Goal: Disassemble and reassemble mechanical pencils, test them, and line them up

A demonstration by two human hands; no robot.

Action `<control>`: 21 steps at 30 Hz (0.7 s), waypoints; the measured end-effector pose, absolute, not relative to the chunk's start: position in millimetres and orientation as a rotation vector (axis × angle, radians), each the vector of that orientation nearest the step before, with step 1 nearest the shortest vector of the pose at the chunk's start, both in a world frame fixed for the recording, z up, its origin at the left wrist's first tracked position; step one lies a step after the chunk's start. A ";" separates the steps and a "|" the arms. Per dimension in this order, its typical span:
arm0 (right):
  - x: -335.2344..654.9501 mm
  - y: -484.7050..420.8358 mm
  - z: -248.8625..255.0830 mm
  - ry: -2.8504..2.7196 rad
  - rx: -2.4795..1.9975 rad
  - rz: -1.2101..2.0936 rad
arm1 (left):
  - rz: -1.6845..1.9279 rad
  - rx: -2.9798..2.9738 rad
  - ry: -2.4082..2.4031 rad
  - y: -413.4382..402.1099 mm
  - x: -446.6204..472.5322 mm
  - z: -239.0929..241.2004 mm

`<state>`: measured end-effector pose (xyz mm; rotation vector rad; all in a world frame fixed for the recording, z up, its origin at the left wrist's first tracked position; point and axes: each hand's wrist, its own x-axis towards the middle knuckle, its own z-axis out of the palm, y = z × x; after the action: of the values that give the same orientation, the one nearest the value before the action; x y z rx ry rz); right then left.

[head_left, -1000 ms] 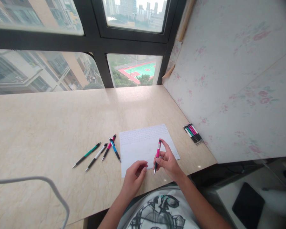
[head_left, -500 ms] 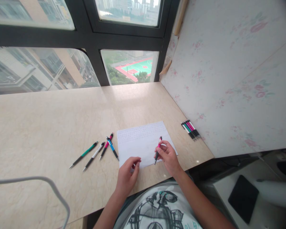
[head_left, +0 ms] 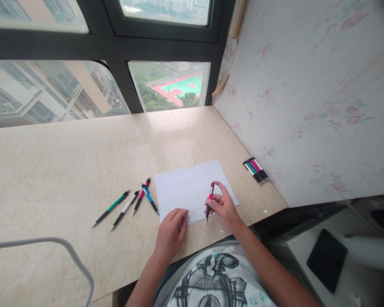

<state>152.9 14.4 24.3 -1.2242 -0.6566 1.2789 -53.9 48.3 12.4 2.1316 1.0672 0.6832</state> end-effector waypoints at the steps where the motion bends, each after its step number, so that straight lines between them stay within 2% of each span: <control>1: 152.9 14.4 24.5 -0.661 -1.223 1.288 | 0.683 2.131 1.066 48.5 -53.8 12.7; 8: 154.5 17.6 20.2 -0.720 -1.240 1.277 | 0.697 2.152 1.062 50.3 -55.0 8.6; 11: 169.4 22.3 11.9 -0.818 -1.399 1.186 | 0.703 2.153 1.068 50.7 -55.9 5.4; 18: 239.3 22.2 9.2 -1.311 -2.066 0.331 | 0.682 2.155 1.069 50.7 -56.0 6.1; 21: 252.5 15.8 11.3 -1.366 -2.183 0.143 | 0.693 2.155 1.077 51.0 -55.5 7.2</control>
<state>252.5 15.8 11.3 -2.1826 -1.3660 0.1426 -55.5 51.0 7.2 2.1553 1.0772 0.6931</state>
